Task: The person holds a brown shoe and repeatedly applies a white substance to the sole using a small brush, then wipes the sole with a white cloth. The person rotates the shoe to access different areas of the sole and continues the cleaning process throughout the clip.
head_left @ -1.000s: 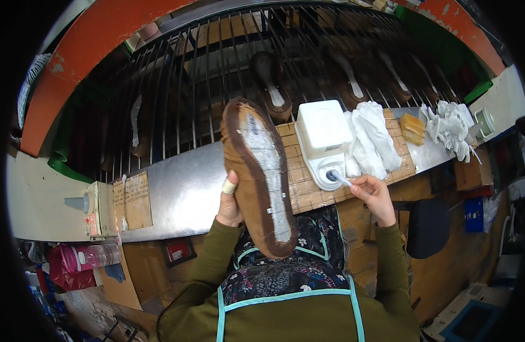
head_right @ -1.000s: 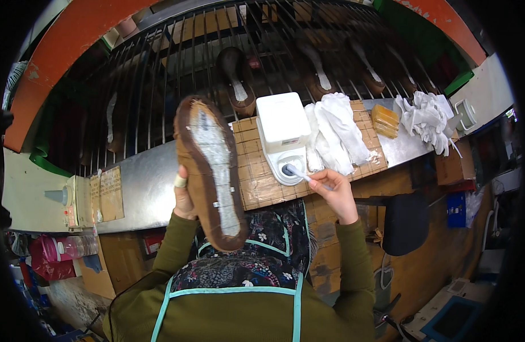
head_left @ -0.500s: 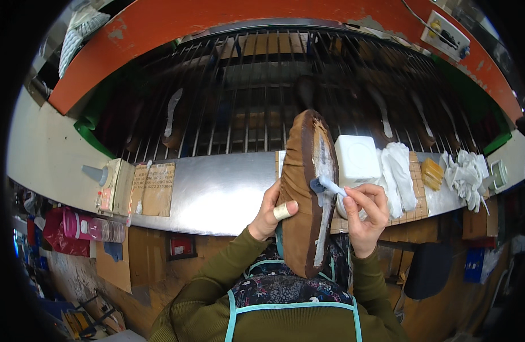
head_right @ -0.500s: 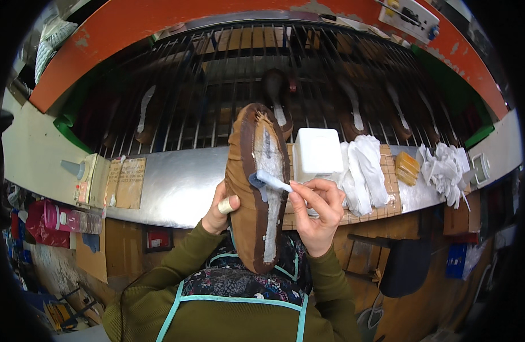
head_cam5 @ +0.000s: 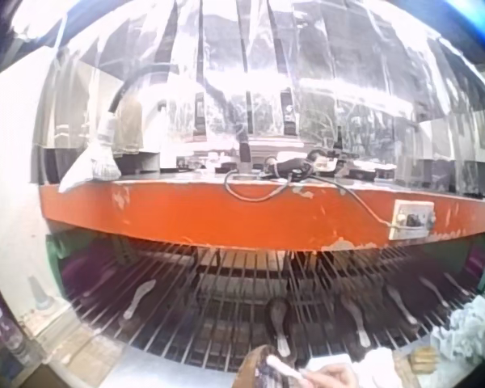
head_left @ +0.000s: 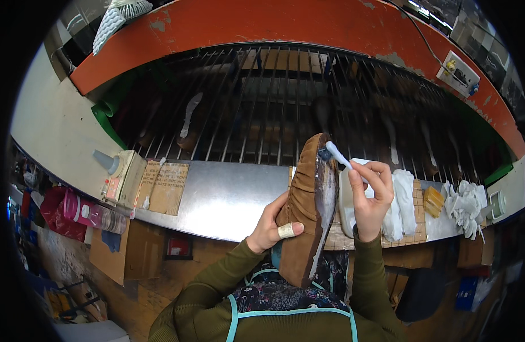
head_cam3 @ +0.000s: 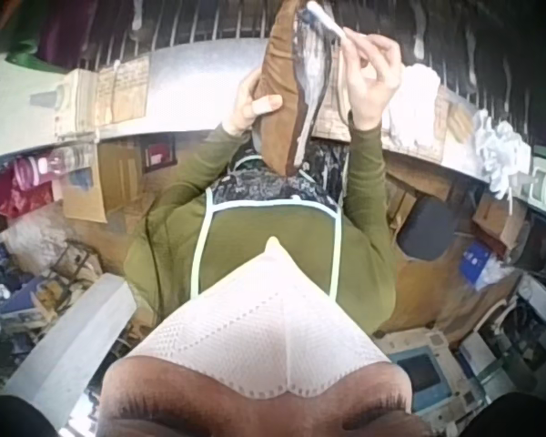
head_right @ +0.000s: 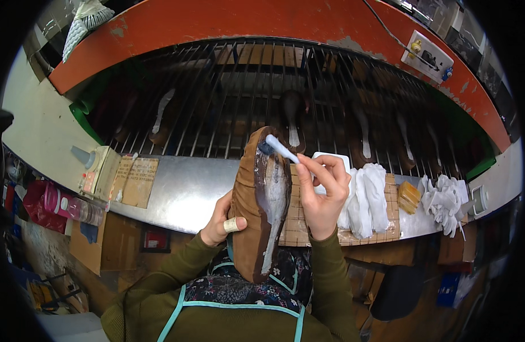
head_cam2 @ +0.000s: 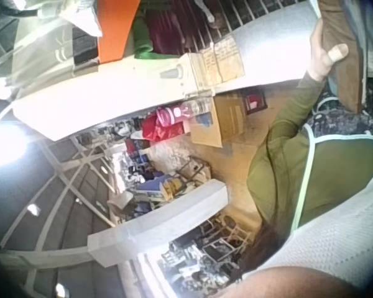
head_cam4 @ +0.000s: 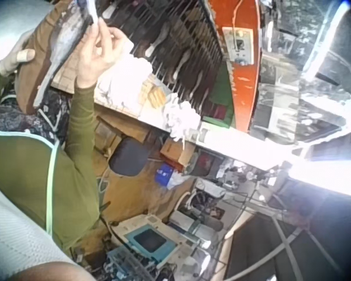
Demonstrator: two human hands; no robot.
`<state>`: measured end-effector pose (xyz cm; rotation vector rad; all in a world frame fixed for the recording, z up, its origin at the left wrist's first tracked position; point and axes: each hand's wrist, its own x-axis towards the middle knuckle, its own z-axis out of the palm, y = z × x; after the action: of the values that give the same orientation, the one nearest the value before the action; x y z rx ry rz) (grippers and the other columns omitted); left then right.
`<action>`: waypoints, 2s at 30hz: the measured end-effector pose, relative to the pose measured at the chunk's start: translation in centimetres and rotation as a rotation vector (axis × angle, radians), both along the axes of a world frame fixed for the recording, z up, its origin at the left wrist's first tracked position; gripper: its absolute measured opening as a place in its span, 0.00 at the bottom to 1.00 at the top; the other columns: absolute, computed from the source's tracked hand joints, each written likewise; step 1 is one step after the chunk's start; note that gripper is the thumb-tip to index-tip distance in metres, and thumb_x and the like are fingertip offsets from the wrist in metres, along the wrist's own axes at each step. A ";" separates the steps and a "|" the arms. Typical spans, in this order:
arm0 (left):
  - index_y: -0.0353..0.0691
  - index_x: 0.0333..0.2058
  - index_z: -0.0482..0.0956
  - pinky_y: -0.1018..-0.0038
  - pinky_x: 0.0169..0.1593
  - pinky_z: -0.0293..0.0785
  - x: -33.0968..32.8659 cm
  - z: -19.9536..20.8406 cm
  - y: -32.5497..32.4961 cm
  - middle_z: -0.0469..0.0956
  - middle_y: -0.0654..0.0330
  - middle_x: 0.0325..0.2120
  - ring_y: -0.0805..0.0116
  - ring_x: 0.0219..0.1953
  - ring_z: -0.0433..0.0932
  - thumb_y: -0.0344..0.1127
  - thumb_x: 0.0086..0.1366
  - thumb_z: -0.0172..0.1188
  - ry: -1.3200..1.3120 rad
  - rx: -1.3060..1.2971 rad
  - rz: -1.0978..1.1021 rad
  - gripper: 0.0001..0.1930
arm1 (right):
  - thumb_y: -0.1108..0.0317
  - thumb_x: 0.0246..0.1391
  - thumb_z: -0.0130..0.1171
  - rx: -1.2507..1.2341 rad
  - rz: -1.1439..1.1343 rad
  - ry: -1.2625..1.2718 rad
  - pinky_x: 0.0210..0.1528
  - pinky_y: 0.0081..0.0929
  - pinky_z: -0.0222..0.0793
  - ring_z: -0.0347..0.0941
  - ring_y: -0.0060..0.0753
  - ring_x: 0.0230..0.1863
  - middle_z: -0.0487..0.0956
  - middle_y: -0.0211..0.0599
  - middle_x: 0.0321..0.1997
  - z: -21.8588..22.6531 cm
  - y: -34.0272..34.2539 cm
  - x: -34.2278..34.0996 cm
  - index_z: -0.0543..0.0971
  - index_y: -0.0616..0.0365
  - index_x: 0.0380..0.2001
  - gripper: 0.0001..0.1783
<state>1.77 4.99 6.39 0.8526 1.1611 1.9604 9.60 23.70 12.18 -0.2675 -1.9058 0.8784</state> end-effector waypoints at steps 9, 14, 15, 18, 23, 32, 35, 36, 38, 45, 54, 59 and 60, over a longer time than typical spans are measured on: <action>0.29 0.62 0.56 0.70 0.63 0.60 -0.9 0.5 -0.2 0.67 0.53 0.56 0.65 0.58 0.66 0.42 0.57 0.65 -0.081 -0.020 -0.029 0.40 | 0.77 0.44 0.67 0.035 0.320 -0.016 0.26 0.17 0.60 0.67 0.20 0.30 0.73 0.30 0.33 -1.1 1.9 -0.2 0.85 0.58 0.34 0.10; 0.31 0.62 0.57 0.69 0.61 0.63 -1.4 1.2 -0.1 0.67 0.53 0.56 0.64 0.57 0.68 0.50 0.57 0.63 -0.148 -0.085 -0.046 0.41 | 0.77 0.44 0.67 0.059 0.359 -0.063 0.27 0.17 0.61 0.67 0.20 0.30 0.73 0.30 0.33 -1.7 2.1 0.3 0.85 0.58 0.33 0.10; 0.32 0.62 0.57 0.69 0.61 0.63 -1.5 1.2 -0.1 0.67 0.53 0.57 0.64 0.57 0.68 0.53 0.57 0.63 -0.150 -0.109 -0.047 0.43 | 0.77 0.44 0.67 0.048 0.366 -0.076 0.27 0.17 0.61 0.67 0.20 0.30 0.73 0.30 0.33 -1.8 2.1 0.4 0.85 0.59 0.33 0.10; 0.33 0.62 0.56 0.68 0.60 0.66 -1.7 1.0 0.1 0.67 0.53 0.56 0.64 0.57 0.69 0.55 0.58 0.62 -0.184 -0.113 -0.058 0.42 | 0.76 0.44 0.68 0.010 0.389 -0.105 0.27 0.17 0.61 0.66 0.20 0.30 0.73 0.30 0.33 -1.9 2.2 0.7 0.85 0.58 0.33 0.10; 0.35 0.62 0.57 0.66 0.59 0.68 -2.0 0.9 0.3 0.68 0.53 0.55 0.63 0.56 0.70 0.55 0.59 0.60 -0.242 -0.116 -0.074 0.40 | 0.75 0.44 0.68 0.024 0.384 -0.149 0.28 0.18 0.61 0.66 0.21 0.30 0.74 0.29 0.31 -2.1 2.4 1.2 0.85 0.57 0.33 0.09; 0.35 0.61 0.58 0.65 0.59 0.68 -1.5 0.3 0.4 0.70 0.51 0.54 0.62 0.55 0.72 0.55 0.61 0.58 -0.355 -0.075 -0.066 0.38 | 0.73 0.43 0.69 0.032 0.325 -0.228 0.32 0.20 0.59 0.63 0.22 0.28 0.74 0.27 0.31 -3.0 1.4 3.2 0.85 0.54 0.32 0.10; 0.35 0.60 0.60 0.70 0.57 0.70 -1.4 -0.2 0.5 0.70 0.54 0.53 0.66 0.54 0.72 0.53 0.65 0.56 -0.390 -0.041 -0.057 0.34 | 0.72 0.42 0.69 0.114 0.291 -0.262 0.35 0.22 0.57 0.62 0.23 0.28 0.75 0.26 0.31 -2.9 1.4 4.0 0.86 0.52 0.32 0.10; 0.35 0.60 0.60 0.70 0.57 0.70 -1.3 -0.2 0.5 0.70 0.54 0.53 0.66 0.54 0.72 0.52 0.65 0.55 -0.395 -0.047 -0.064 0.34 | 0.72 0.41 0.69 0.120 0.292 -0.264 0.35 0.22 0.57 0.62 0.23 0.27 0.75 0.26 0.31 -2.8 1.5 4.2 0.86 0.52 0.32 0.10; 0.35 0.60 0.59 0.69 0.57 0.70 -1.1 0.0 0.5 0.70 0.54 0.53 0.65 0.54 0.72 0.52 0.65 0.55 -0.404 -0.056 -0.076 0.33 | 0.72 0.41 0.69 0.116 0.267 -0.250 0.36 0.23 0.56 0.62 0.23 0.27 0.75 0.26 0.31 -2.6 1.5 4.1 0.86 0.52 0.32 0.10; 0.34 0.61 0.58 0.64 0.58 0.70 -0.6 -0.6 1.0 0.70 0.50 0.54 0.61 0.54 0.73 0.55 0.62 0.57 -0.383 -0.046 -0.097 0.38 | 0.71 0.42 0.69 0.221 0.104 -0.162 0.36 0.24 0.55 0.62 0.23 0.26 0.75 0.26 0.32 -1.6 1.5 2.7 0.86 0.52 0.32 0.10; 0.36 0.61 0.58 0.67 0.58 0.71 -1.0 -0.7 0.7 0.70 0.54 0.54 0.64 0.54 0.72 0.55 0.65 0.55 -0.393 -0.028 -0.135 0.35 | 0.72 0.42 0.68 0.125 0.327 -0.314 0.34 0.22 0.57 0.64 0.22 0.27 0.75 0.26 0.31 -2.7 1.5 5.2 0.85 0.55 0.32 0.09; 0.37 0.61 0.57 0.67 0.58 0.70 -0.4 -0.5 0.9 0.70 0.53 0.54 0.64 0.55 0.72 0.57 0.64 0.54 -0.388 0.019 -0.150 0.36 | 0.75 0.46 0.66 0.020 0.335 -0.165 0.26 0.19 0.63 0.68 0.22 0.30 0.75 0.31 0.33 -2.5 2.0 4.4 0.85 0.59 0.33 0.08; 0.37 0.61 0.57 0.67 0.58 0.70 -0.2 -0.7 1.1 0.70 0.53 0.54 0.64 0.55 0.72 0.57 0.64 0.54 -0.392 0.041 -0.142 0.36 | 0.75 0.46 0.66 0.035 0.222 -0.171 0.27 0.19 0.63 0.68 0.21 0.29 0.75 0.31 0.33 -2.5 1.6 4.1 0.85 0.60 0.33 0.08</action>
<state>1.57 6.07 5.70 0.5215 0.8115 1.9278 13.75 25.32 9.73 -0.1134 -2.1376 0.9933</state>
